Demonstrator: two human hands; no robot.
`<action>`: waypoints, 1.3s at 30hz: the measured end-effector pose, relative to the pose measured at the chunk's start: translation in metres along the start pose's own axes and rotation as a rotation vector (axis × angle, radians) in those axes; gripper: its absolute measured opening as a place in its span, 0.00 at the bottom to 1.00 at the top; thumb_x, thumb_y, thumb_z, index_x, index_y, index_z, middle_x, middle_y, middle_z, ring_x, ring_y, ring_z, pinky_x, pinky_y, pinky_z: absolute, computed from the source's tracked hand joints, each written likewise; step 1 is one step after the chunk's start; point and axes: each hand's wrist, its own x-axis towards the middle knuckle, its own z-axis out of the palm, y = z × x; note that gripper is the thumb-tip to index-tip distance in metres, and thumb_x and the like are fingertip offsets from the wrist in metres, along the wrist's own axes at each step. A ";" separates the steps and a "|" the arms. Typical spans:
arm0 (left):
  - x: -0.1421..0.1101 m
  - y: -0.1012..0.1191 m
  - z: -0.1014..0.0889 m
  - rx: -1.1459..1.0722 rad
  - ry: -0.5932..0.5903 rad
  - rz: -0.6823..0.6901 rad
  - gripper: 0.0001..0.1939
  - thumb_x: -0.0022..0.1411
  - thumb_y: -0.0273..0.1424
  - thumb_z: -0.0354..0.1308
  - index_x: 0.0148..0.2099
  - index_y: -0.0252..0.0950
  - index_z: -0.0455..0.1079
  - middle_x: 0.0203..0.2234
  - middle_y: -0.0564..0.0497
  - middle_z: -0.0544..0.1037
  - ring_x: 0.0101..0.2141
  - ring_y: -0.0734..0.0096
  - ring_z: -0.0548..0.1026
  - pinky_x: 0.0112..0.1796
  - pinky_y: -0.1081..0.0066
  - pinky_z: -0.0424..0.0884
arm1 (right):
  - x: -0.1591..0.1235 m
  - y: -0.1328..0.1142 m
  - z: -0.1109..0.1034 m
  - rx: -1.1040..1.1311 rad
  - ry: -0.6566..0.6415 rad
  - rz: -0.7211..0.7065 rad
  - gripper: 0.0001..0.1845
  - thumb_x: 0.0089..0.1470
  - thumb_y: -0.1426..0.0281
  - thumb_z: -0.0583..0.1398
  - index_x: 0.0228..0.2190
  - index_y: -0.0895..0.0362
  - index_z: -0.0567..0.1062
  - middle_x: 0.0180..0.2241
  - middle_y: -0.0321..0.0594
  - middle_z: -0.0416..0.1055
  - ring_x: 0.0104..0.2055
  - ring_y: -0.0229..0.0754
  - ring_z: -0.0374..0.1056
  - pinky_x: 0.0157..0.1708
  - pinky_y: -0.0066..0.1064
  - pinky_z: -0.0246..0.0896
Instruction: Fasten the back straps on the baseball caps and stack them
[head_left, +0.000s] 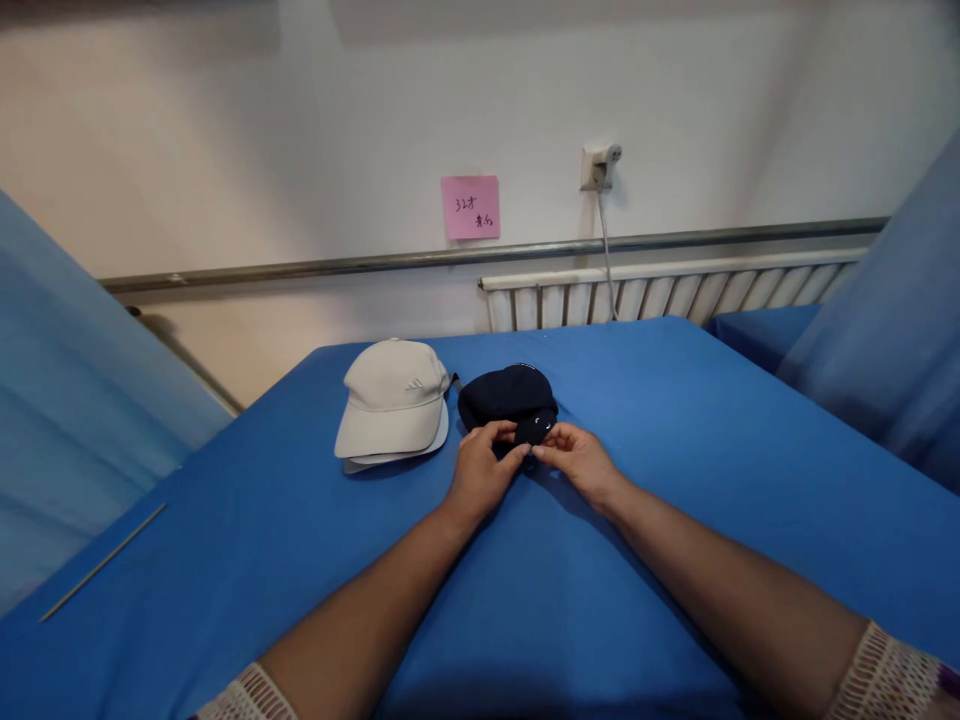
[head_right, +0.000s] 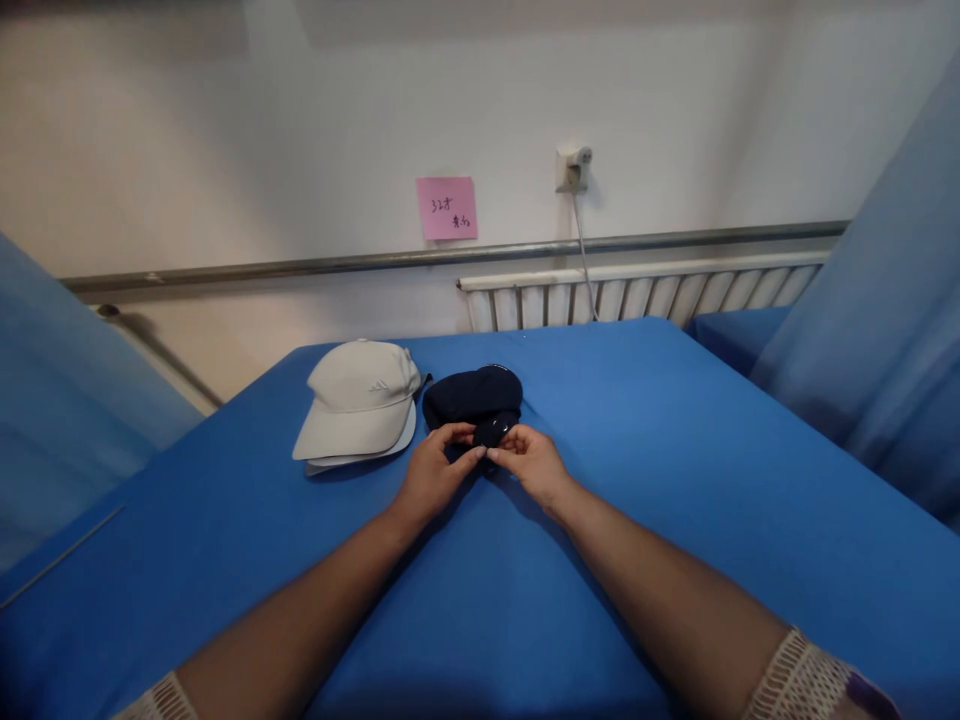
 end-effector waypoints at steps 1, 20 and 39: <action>0.000 -0.001 0.001 -0.028 0.002 -0.011 0.15 0.56 0.32 0.63 0.46 0.36 0.73 0.37 0.47 0.80 0.40 0.63 0.77 0.46 0.61 0.71 | 0.000 0.000 0.000 -0.003 0.001 -0.002 0.17 0.36 0.63 0.72 0.28 0.56 0.75 0.28 0.36 0.74 0.32 0.38 0.67 0.38 0.34 0.60; -0.001 -0.006 0.007 -0.140 0.003 -0.032 0.15 0.55 0.32 0.64 0.45 0.36 0.72 0.37 0.47 0.80 0.40 0.62 0.78 0.45 0.61 0.73 | -0.001 -0.004 0.001 -0.028 0.007 0.010 0.18 0.35 0.62 0.72 0.26 0.56 0.74 0.25 0.34 0.72 0.28 0.36 0.65 0.34 0.32 0.59; -0.002 0.001 0.006 -0.194 -0.022 -0.060 0.14 0.55 0.33 0.63 0.44 0.35 0.72 0.36 0.47 0.81 0.38 0.64 0.79 0.42 0.63 0.74 | -0.001 -0.004 0.003 -0.090 0.054 -0.009 0.18 0.34 0.59 0.72 0.21 0.55 0.71 0.20 0.33 0.69 0.24 0.35 0.62 0.28 0.31 0.57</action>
